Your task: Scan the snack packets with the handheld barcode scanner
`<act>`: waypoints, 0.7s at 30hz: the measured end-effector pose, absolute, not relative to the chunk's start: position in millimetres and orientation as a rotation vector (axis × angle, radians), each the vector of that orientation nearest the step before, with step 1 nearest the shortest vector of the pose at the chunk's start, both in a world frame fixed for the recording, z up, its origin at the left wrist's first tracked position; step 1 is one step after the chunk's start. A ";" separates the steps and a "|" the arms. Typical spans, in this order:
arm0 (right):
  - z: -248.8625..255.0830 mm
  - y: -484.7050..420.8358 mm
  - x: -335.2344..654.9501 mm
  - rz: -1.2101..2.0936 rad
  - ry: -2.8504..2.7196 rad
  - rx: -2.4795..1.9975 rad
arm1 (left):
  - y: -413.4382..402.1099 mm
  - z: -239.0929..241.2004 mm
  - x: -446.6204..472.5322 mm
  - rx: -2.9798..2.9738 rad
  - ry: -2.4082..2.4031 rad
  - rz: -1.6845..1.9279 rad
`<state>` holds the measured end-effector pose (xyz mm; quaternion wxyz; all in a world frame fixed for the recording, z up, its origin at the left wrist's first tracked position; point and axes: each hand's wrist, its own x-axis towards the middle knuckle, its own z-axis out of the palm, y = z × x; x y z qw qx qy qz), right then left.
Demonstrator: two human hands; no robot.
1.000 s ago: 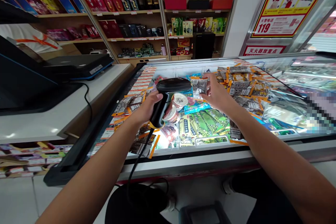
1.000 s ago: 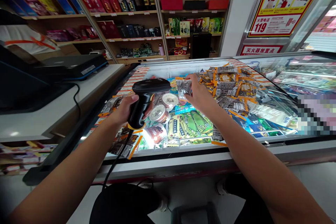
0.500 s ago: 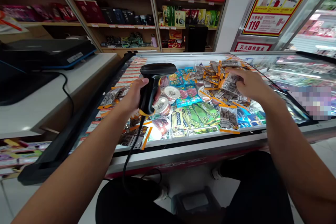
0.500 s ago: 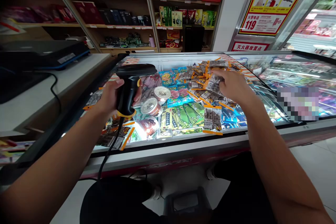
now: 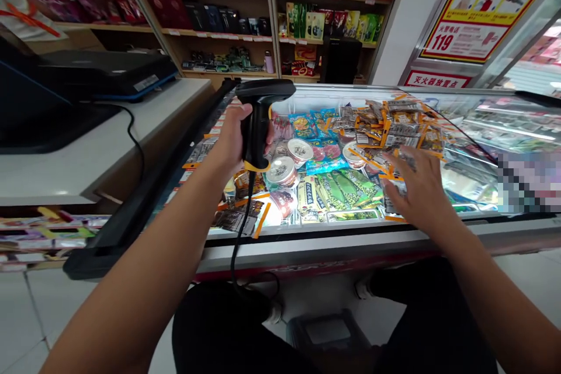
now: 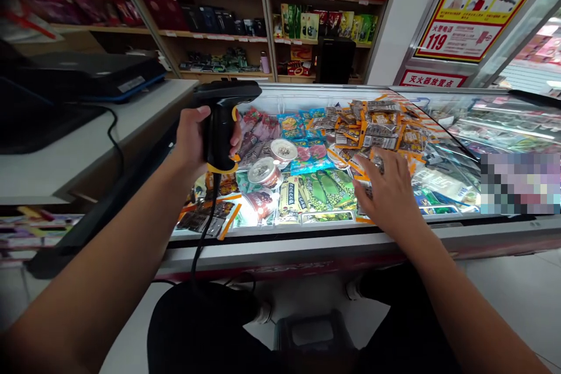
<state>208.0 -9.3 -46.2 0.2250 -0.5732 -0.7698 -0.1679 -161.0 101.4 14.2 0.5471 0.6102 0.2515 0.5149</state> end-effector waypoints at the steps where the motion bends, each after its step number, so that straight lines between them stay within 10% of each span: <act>1: -53.3 -15.3 205.3 -0.451 -2.138 -1.567 | 100.6 15.0 -162.1 1.441 0.592 1.232; 11: -49.6 22.9 165.7 -0.406 -2.209 -1.457 | 103.6 15.1 -180.3 1.344 0.689 1.412; 21: -28.8 31.2 -29.1 0.394 -2.551 -1.038 | 104.5 16.3 -187.2 1.291 0.767 1.493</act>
